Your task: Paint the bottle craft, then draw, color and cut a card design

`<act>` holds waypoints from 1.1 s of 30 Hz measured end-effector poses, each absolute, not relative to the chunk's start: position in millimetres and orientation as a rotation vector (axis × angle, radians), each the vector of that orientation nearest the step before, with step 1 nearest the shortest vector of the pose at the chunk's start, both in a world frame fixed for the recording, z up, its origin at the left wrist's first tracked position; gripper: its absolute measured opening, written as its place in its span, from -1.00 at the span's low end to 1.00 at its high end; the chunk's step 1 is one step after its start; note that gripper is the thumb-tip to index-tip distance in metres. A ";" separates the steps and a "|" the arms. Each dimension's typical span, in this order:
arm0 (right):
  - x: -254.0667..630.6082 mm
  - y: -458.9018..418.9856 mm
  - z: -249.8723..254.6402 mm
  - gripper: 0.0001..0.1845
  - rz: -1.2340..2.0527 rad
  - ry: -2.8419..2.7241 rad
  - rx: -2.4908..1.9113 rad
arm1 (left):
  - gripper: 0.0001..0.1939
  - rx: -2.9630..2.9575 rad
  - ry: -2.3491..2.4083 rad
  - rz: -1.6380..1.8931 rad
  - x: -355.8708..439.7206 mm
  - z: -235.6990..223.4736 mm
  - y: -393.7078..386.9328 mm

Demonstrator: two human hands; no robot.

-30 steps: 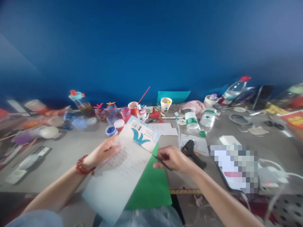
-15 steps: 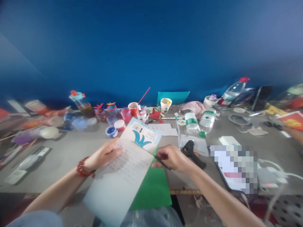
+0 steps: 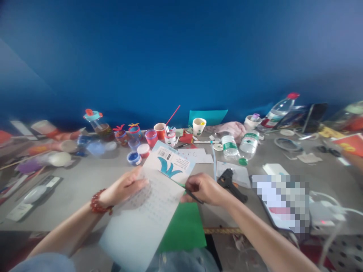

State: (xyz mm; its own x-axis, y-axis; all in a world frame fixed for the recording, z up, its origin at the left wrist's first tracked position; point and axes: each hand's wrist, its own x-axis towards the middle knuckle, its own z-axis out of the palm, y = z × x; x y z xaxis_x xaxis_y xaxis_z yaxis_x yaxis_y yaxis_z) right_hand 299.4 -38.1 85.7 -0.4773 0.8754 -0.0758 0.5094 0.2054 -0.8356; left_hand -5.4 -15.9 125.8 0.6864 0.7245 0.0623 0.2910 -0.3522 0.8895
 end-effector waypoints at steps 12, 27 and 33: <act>299.8 -39.3 93.3 -0.51 1.211 -2.170 -1.296 | -0.63 1.837 0.745 0.597 -4.5 119.7 -13.9; 290.5 -46.8 85.1 -0.84 1.194 -2.038 -1.184 | -0.60 1.946 0.757 0.486 -6.0 127.2 -21.5; 290.7 -44.3 74.5 -0.83 1.176 -2.025 -1.229 | -0.59 1.937 0.756 0.498 -6.5 127.3 -20.3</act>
